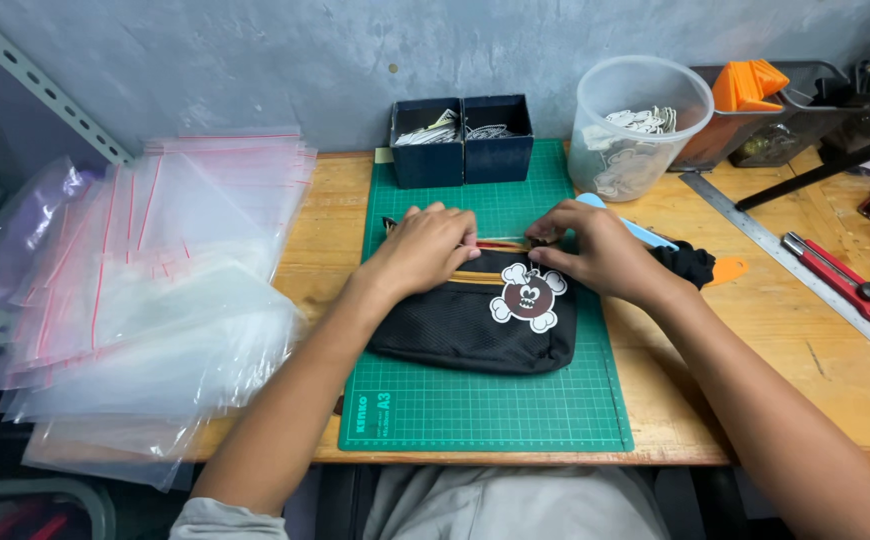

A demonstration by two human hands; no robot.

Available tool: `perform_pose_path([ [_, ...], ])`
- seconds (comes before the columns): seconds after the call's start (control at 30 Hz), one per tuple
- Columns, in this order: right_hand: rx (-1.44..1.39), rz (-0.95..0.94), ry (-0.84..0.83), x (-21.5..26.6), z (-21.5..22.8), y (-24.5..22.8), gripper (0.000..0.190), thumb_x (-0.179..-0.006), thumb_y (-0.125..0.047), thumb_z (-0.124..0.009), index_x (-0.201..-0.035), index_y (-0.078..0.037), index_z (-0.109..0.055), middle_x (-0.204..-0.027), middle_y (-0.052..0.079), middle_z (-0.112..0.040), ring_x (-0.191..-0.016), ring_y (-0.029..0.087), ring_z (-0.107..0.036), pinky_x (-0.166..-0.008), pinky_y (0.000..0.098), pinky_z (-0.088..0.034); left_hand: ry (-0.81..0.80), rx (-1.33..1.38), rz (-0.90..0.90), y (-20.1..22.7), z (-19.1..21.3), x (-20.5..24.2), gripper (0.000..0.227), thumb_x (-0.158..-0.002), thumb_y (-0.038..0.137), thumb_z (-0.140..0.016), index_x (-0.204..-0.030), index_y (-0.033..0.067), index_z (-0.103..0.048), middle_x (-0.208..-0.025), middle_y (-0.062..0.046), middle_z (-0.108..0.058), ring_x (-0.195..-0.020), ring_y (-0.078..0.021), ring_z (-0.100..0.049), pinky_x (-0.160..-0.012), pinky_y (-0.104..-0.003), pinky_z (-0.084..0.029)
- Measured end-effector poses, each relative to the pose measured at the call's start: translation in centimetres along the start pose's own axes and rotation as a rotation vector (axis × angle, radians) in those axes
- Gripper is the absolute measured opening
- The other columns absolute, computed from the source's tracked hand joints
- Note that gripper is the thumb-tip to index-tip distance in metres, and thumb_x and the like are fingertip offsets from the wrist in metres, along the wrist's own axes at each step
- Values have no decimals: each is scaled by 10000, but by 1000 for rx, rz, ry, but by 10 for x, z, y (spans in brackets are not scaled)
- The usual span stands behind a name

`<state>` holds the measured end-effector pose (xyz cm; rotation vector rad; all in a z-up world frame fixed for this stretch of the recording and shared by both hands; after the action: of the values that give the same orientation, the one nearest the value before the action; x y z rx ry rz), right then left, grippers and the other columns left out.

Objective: The person brushes a small black bag with a lint roller, attaches a keychain to the zipper, and places the bag inside a clear plastic sleeve before sealing it.

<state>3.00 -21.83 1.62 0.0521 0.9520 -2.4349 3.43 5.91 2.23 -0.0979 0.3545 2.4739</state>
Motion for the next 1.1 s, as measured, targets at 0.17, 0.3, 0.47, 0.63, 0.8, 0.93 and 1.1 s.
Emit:
perform_pose_path([
  [0.17, -162, -27, 24, -2, -8, 0, 297, -995, -238, -877, -1282, -165, -858, -1079, 69, -826, -1074, 255, -756, -968, 418, -589, 35, 117, -32, 11, 8, 5, 144, -1150, 202, -574, -1208, 77, -534, -1009, -269, -784, -1028, -529, -789, -886, -649, -597],
  [0.3, -312, -4, 62, -7, -2, 7, 387, -1030, -175, -843, -1416, -198, -817, -1042, 7, -827, -1024, 127, -673, -951, 329, -527, 79, 100, 2, 17, 10, 6, 149, -1201, 269, -494, -1257, 135, -461, -988, -241, -792, -979, -525, -808, -856, -642, -620],
  [0.47, -87, -24, -31, -5, -7, 2, 350, -1083, -199, -747, -1424, -220, -823, -989, 157, -790, -997, 337, -740, -966, 476, -563, 146, 65, -2, 20, 0, 4, 191, -1130, 259, -630, -1264, 143, -558, -1039, -203, -814, -1007, -495, -824, -840, -620, -644],
  [0.63, 68, 152, -14, -11, -2, -9, 263, -1118, -228, -699, -1248, -94, -885, -1108, 88, -828, -1035, 262, -759, -917, 401, -553, 297, 133, 19, 6, 1, 8, 157, -1020, 210, -822, -1086, 154, -691, -1062, -108, -673, -945, -446, -747, -798, -596, -552],
  [0.8, 85, 283, 164, -56, -9, -81, 71, -1129, -158, -836, -1110, -97, -805, -1137, 9, -833, -1007, 183, -743, -921, 388, -575, 423, -285, 282, -25, 38, 66, 143, -861, -16, -659, -850, 91, -752, -879, -175, -745, -827, -477, -754, -711, -631, -579],
  [0.93, -94, 265, 130, -140, -93, -146, 137, -1052, -243, -905, -1177, -208, -861, -934, 25, -830, -938, 276, -824, -874, 394, -629, 338, -399, 558, -59, 59, 133, 161, -954, 119, -675, -857, 133, -802, -890, -109, -747, -870, -379, -817, -730, -538, -647],
  [1.1, -261, 306, -9, -227, -227, -211, 124, -997, -115, -861, -1115, -150, -869, -922, 64, -864, -824, 233, -850, -733, 372, -680, 320, -563, 964, -88, 66, 190, 532, -1038, 36, -554, -1496, -231, -597, -1722, -425, -462, -1656, -568, -381, -1300, -594, -390],
])
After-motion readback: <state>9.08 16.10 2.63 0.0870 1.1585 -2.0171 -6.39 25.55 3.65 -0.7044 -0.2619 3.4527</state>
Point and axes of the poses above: each hand's wrist, its own x-axis away from the middle knuckle, its own z-axis out of the back of the hand, y = z × x, the point moved 2 cm from there along -x, towards the middle knuckle
